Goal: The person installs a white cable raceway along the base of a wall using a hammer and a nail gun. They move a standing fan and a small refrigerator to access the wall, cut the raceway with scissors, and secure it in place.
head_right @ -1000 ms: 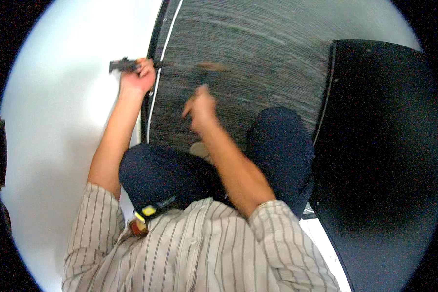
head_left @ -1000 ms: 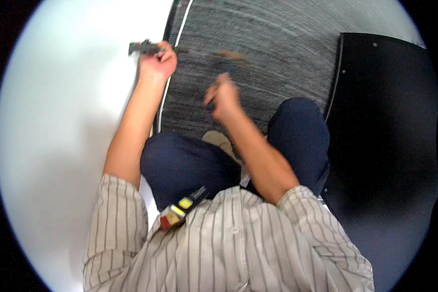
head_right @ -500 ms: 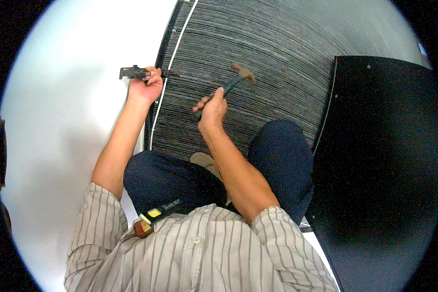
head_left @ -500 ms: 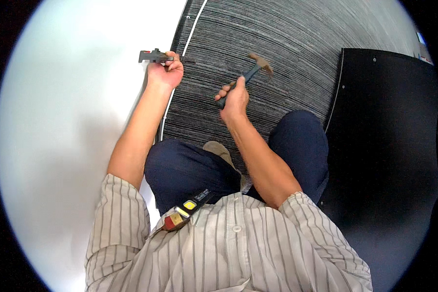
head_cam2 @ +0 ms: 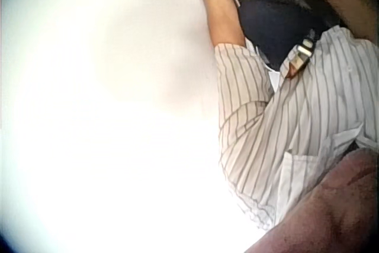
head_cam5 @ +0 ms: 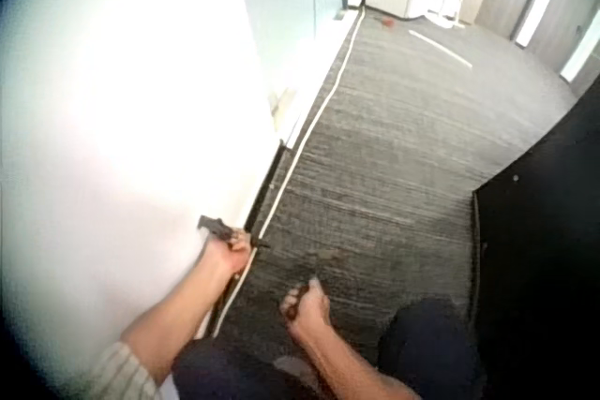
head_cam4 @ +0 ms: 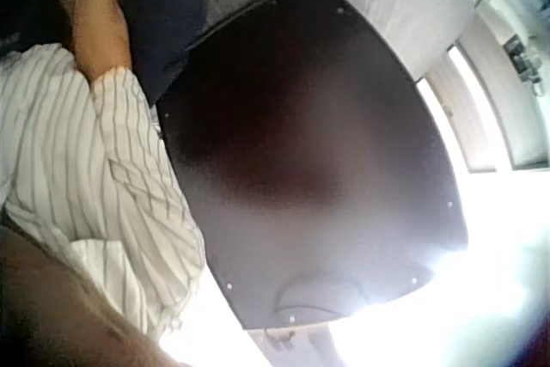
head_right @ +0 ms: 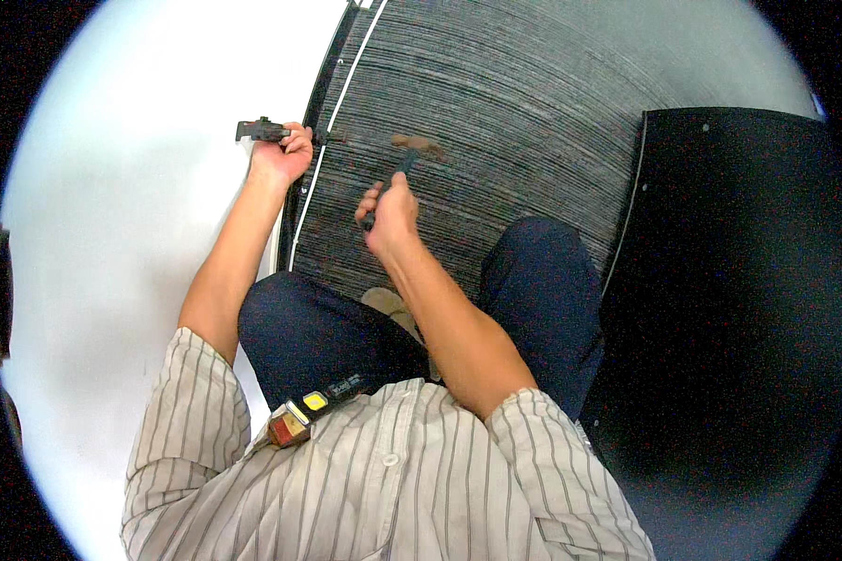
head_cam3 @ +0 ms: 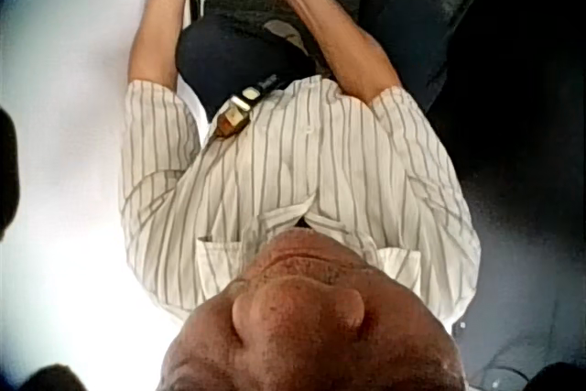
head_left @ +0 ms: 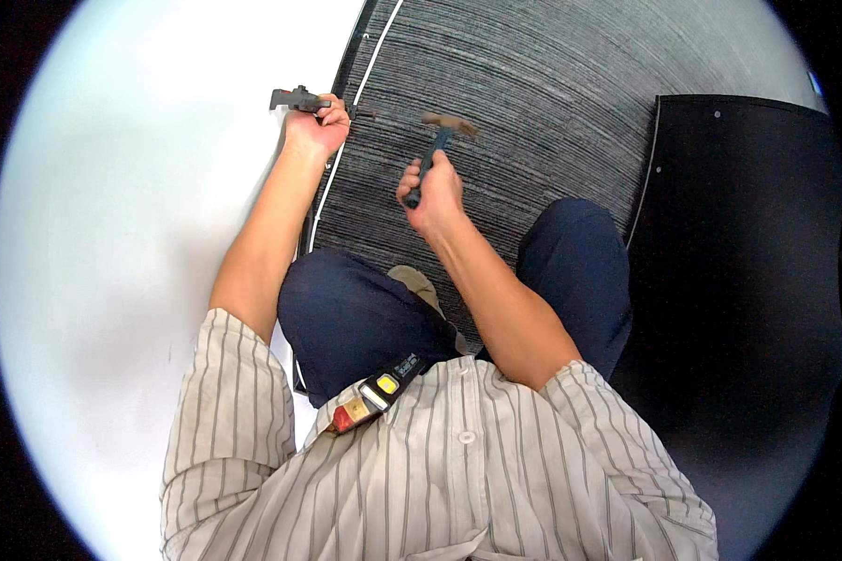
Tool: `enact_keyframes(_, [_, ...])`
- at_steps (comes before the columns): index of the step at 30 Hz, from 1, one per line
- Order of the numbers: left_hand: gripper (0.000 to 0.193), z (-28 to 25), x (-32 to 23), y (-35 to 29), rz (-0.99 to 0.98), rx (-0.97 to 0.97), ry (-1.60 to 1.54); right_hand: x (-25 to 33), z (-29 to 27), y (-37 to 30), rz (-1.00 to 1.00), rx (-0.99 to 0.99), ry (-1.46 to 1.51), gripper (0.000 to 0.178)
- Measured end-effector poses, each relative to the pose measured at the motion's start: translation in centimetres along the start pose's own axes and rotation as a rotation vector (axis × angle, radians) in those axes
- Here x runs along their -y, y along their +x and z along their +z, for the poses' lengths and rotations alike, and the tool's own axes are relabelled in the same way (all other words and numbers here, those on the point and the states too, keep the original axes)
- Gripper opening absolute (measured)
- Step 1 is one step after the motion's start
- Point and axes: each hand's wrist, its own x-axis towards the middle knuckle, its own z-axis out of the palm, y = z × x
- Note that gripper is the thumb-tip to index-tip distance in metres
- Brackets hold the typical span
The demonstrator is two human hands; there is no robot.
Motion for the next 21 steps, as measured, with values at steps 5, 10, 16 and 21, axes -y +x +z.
enact_keyframes(5, [0.049,-0.1,-0.7,1.0,-0.073,-0.03,-0.016,-6.0,2.6,0.5,-0.007,0.017,-0.239,0.042])
enact_keyframes(10, [0.062,-0.3,-0.6,1.0,0.009,-0.036,0.048,-2.9,0.7,2.7,-0.084,-0.043,-0.259,0.048])
enact_keyframes(16, [0.045,-0.1,-1.2,1.4,-0.071,-0.048,0.014,-5.6,0.2,3.0,0.154,0.137,-0.248,0.04])
enact_keyframes(21, [0.048,-1.8,-2.2,1.6,-0.102,-0.084,0.014,-2.6,1.0,2.9,-0.213,-0.094,-0.317,0.042])
